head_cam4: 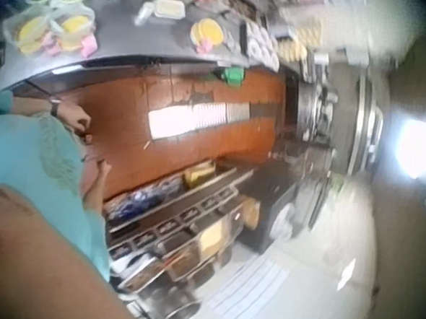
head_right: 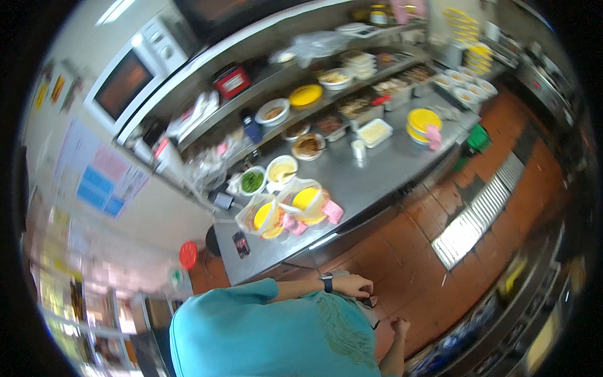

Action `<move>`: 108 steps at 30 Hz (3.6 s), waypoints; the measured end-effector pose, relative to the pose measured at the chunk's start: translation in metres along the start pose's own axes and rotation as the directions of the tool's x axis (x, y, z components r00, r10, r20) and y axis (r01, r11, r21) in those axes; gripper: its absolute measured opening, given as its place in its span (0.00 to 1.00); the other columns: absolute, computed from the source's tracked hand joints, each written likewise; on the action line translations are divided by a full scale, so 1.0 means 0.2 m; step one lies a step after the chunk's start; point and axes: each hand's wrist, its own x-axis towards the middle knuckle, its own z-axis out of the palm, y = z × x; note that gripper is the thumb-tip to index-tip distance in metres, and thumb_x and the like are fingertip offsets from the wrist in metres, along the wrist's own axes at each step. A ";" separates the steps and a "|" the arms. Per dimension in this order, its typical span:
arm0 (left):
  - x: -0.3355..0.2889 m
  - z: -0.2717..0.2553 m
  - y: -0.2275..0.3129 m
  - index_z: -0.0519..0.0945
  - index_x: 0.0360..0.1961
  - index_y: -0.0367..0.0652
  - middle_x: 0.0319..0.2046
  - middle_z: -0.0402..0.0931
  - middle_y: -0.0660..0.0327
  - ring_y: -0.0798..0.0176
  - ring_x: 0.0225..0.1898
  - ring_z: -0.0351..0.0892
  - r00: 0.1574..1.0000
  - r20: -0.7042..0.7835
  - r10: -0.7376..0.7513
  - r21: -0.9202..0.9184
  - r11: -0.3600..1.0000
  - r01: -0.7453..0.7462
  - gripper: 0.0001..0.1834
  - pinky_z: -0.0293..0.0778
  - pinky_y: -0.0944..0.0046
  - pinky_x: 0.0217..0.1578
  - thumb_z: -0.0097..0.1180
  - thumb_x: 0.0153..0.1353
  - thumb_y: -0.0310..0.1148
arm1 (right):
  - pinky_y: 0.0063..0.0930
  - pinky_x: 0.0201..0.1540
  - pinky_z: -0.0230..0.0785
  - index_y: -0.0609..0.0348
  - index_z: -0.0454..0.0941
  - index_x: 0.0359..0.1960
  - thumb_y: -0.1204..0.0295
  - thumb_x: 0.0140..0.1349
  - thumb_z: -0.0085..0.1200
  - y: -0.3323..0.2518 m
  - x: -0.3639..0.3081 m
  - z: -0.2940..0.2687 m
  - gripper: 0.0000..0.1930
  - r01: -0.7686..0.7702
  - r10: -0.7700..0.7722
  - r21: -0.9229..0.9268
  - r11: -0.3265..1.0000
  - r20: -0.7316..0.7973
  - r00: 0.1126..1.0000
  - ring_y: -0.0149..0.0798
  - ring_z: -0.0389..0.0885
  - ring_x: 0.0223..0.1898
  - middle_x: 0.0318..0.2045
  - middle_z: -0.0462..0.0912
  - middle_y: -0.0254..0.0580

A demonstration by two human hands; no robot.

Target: The person assembles a noodle bowl by placing noodles, meat, and broth into a disposable container, then adds chopped green onions and closes the lid. The person handles multiple ingredients and uses tongs and a ladle to transfer items.

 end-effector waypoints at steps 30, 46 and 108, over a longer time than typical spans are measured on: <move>1.33 -1.33 -0.36 0.79 0.43 0.40 0.38 0.82 0.50 0.45 0.42 0.82 0.869 -0.495 -0.010 -0.131 0.989 -0.063 0.14 0.76 0.50 0.43 0.59 0.62 0.39 | 0.30 0.18 0.68 0.72 0.80 0.41 0.80 0.61 0.51 -1.93 1.13 0.75 0.10 0.266 -0.160 -0.455 0.850 0.257 0.953 0.35 0.77 0.18 0.23 0.81 0.44; 1.21 -1.00 -0.40 0.77 0.52 0.46 0.36 0.85 0.53 0.51 0.38 0.85 0.360 -0.629 -0.689 -0.562 0.723 0.402 0.20 0.78 0.53 0.40 0.55 0.65 0.46 | 0.35 0.36 0.73 0.61 0.87 0.37 0.58 0.63 0.61 -2.49 2.00 1.89 0.16 0.822 0.511 -0.562 -0.090 0.683 0.523 0.33 0.81 0.31 0.27 0.85 0.43; -0.30 -1.09 -0.80 0.68 0.60 0.42 0.21 0.80 0.47 0.42 0.25 0.83 -0.649 -0.644 -0.405 -0.765 0.337 0.549 0.24 0.77 0.45 0.28 0.55 0.64 0.36 | 0.51 0.43 0.76 0.57 0.76 0.52 0.57 0.64 0.57 -1.70 -0.24 3.13 0.20 0.968 0.127 -0.090 -0.235 0.984 0.123 0.57 0.86 0.34 0.26 0.86 0.50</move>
